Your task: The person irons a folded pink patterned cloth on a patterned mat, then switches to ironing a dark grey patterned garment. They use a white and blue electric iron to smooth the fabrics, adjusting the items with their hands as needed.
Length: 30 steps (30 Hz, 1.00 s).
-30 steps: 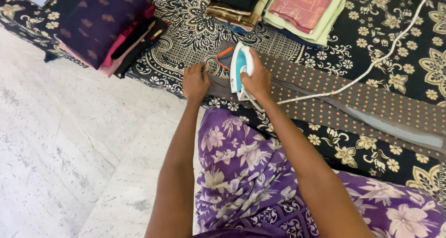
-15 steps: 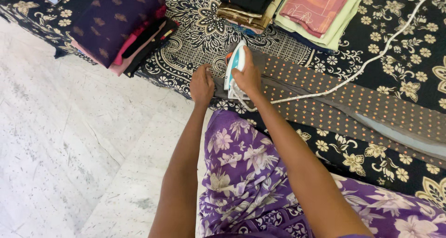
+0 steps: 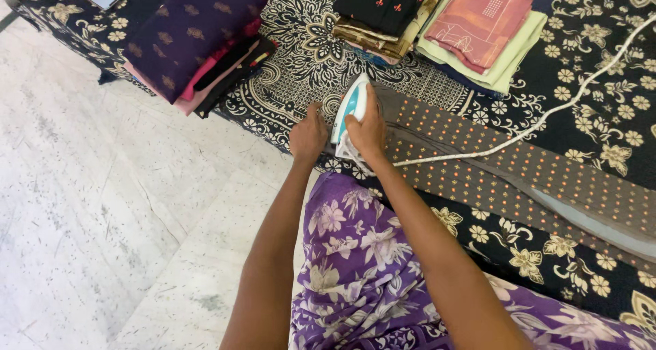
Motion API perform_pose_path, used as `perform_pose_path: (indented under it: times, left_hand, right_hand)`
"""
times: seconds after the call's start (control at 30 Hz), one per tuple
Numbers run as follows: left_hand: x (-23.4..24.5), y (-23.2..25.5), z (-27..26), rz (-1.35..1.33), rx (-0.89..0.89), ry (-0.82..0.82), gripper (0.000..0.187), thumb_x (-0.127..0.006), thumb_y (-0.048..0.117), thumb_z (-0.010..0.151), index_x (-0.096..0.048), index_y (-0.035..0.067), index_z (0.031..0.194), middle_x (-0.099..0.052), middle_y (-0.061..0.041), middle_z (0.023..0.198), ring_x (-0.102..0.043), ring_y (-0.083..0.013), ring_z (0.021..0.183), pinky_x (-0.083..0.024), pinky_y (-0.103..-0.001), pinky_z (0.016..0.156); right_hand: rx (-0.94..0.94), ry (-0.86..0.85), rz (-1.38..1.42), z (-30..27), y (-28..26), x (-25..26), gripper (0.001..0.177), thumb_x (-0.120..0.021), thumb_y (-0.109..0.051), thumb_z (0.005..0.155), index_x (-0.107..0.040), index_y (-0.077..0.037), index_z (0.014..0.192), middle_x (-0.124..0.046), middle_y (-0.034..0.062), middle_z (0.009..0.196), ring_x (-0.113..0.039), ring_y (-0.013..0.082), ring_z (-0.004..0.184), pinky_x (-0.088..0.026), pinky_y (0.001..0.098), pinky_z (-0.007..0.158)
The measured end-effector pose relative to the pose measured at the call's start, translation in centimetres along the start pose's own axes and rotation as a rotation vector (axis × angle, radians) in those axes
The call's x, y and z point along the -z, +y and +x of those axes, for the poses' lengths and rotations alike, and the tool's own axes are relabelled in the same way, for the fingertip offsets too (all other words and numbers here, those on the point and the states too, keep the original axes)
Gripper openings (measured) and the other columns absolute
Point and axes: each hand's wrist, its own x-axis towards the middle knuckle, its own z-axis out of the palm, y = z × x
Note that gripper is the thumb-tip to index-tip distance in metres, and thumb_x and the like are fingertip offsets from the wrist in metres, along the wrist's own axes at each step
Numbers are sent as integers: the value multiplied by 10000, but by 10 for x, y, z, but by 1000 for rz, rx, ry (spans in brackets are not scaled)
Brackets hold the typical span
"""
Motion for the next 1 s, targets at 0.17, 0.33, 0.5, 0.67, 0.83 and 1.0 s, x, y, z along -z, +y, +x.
perform_pose_path:
  times: [0.17,0.33,0.5,0.67,0.83,1.0]
  left_hand:
    - [-1,-1,2,20,17,-91,277,-512,273,1039,-484,214,1308,-713,-215,756,-702,-439,699,-539,-572,620]
    - [4,3,2,5,10,-79,325,-491,297,1036,-453,207,1346,-713,-210,730,-692,-431,662,-514,-573,609]
    - [5,4,-2,-39,30,-69,330,-445,338,1073,-424,193,1369,-720,-191,738,-689,-416,661,-510,-555,604]
    - [13,9,-3,-146,35,-30,417,-437,342,1051,-366,143,1411,-746,-145,776,-695,-397,664,-522,-535,596]
    - [8,6,-2,-78,-2,-30,340,-504,363,1038,-492,181,1324,-759,-127,866,-708,-385,735,-532,-525,647]
    - [3,3,-5,-69,-8,6,263,-610,389,986,-625,177,1141,-764,-75,865,-726,-335,762,-546,-483,662]
  right_hand:
    - [-312,-135,5,15,16,-20,925,-666,-222,795,-236,-134,1610,-740,264,1020,-727,453,894,-557,518,830]
    - [-319,-275,-70,11,4,-7,929,-652,-233,812,-208,-117,1621,-741,279,985,-718,463,915,-539,524,877]
    - [-262,-149,9,15,5,-17,900,-652,-216,832,-212,-104,1609,-744,279,993,-724,459,913,-547,522,865]
    - [-308,-227,-22,28,-2,-11,897,-643,-213,835,-197,-103,1606,-727,304,980,-713,475,905,-540,534,863]
    - [-285,-334,-7,10,8,4,888,-635,-215,850,-215,-121,1626,-723,305,1071,-703,474,997,-532,512,931]
    - [-267,-265,219,-1,18,29,891,-707,-169,799,-322,-128,1601,-632,245,1412,-666,341,1181,-490,402,1009]
